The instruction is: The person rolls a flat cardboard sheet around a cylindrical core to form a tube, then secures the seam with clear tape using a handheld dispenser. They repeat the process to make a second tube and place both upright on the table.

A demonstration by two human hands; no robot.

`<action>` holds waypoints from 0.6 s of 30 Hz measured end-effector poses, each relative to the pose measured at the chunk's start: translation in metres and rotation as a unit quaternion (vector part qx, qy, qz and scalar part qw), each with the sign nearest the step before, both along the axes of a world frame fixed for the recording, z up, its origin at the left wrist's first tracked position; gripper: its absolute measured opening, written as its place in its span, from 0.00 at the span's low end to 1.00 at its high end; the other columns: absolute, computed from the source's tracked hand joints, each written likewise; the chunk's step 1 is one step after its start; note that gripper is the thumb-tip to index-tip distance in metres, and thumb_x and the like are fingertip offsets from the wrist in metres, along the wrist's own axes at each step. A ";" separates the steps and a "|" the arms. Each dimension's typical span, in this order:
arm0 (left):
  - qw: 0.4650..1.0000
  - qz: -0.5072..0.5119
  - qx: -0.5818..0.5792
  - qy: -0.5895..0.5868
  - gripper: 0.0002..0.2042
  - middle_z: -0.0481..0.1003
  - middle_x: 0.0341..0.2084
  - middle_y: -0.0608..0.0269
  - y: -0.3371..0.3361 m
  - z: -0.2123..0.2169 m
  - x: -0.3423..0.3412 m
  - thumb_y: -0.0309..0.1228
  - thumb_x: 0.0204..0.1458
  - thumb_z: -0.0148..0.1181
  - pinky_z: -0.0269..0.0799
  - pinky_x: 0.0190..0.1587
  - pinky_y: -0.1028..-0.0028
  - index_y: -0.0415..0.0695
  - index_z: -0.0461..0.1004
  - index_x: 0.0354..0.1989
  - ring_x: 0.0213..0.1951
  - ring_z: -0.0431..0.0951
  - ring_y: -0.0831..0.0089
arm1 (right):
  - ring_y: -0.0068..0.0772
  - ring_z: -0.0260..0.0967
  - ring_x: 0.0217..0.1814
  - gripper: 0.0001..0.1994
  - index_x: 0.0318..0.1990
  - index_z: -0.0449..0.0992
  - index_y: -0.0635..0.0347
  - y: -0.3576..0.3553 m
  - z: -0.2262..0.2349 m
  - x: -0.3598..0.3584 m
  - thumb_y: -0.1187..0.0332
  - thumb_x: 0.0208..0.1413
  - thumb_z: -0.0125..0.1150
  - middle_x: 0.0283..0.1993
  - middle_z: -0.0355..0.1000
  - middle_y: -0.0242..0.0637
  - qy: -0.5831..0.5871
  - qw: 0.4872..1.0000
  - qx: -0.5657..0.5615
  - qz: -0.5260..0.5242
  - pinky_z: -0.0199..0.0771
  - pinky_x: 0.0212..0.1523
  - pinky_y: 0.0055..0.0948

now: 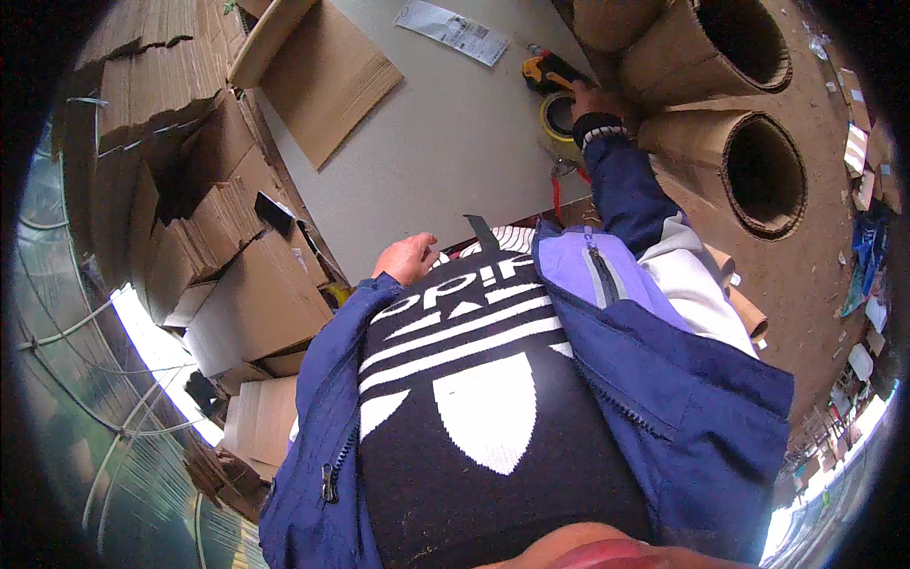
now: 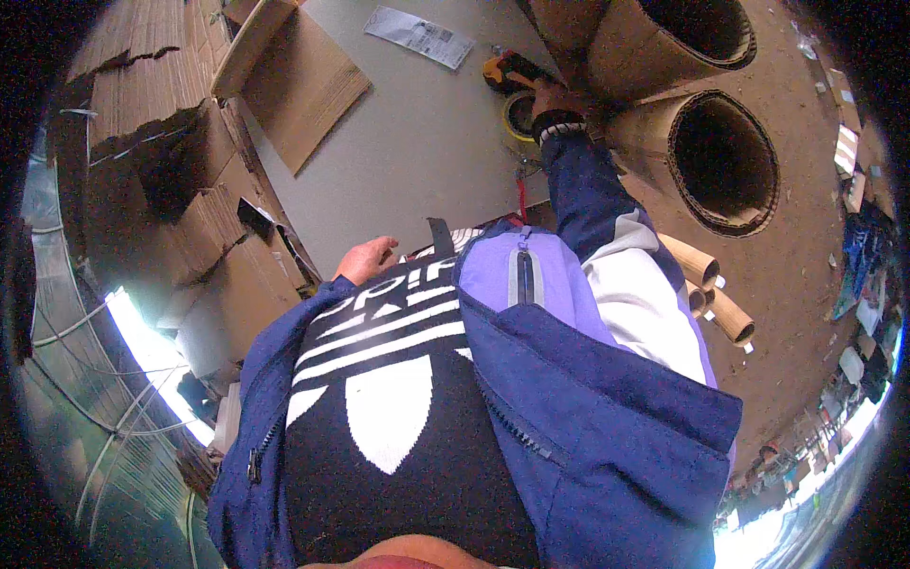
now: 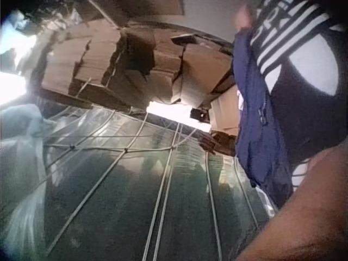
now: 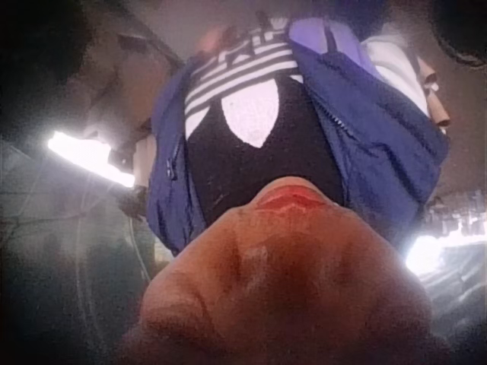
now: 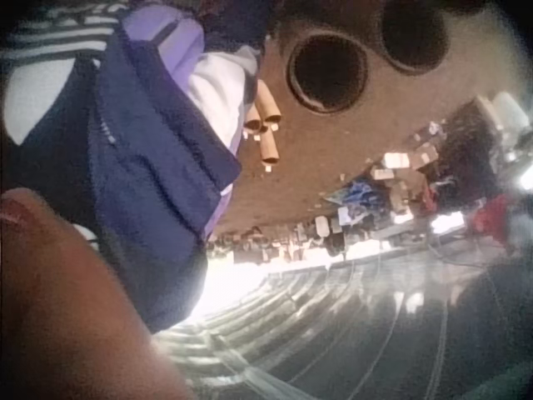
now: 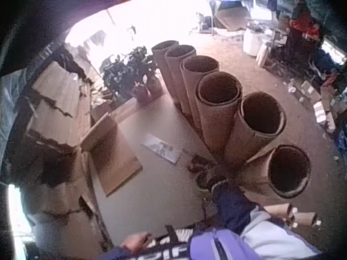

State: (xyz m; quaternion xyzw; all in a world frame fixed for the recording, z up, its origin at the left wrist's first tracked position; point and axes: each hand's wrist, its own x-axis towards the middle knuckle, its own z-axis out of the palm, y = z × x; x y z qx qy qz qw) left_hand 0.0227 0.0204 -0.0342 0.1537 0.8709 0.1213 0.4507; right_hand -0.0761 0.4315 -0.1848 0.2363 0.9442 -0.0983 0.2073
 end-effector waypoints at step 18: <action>1.000 -0.002 0.020 0.004 0.17 0.81 0.39 0.54 -0.010 -0.011 0.004 0.40 0.58 0.58 0.76 0.45 0.60 0.45 0.74 0.52 0.42 0.81 0.55 | 0.55 0.68 0.55 0.20 0.53 0.71 0.45 -0.033 -0.058 0.157 0.66 0.51 0.61 0.52 0.66 0.45 0.112 0.979 -0.118 0.125 0.72 0.52 0.51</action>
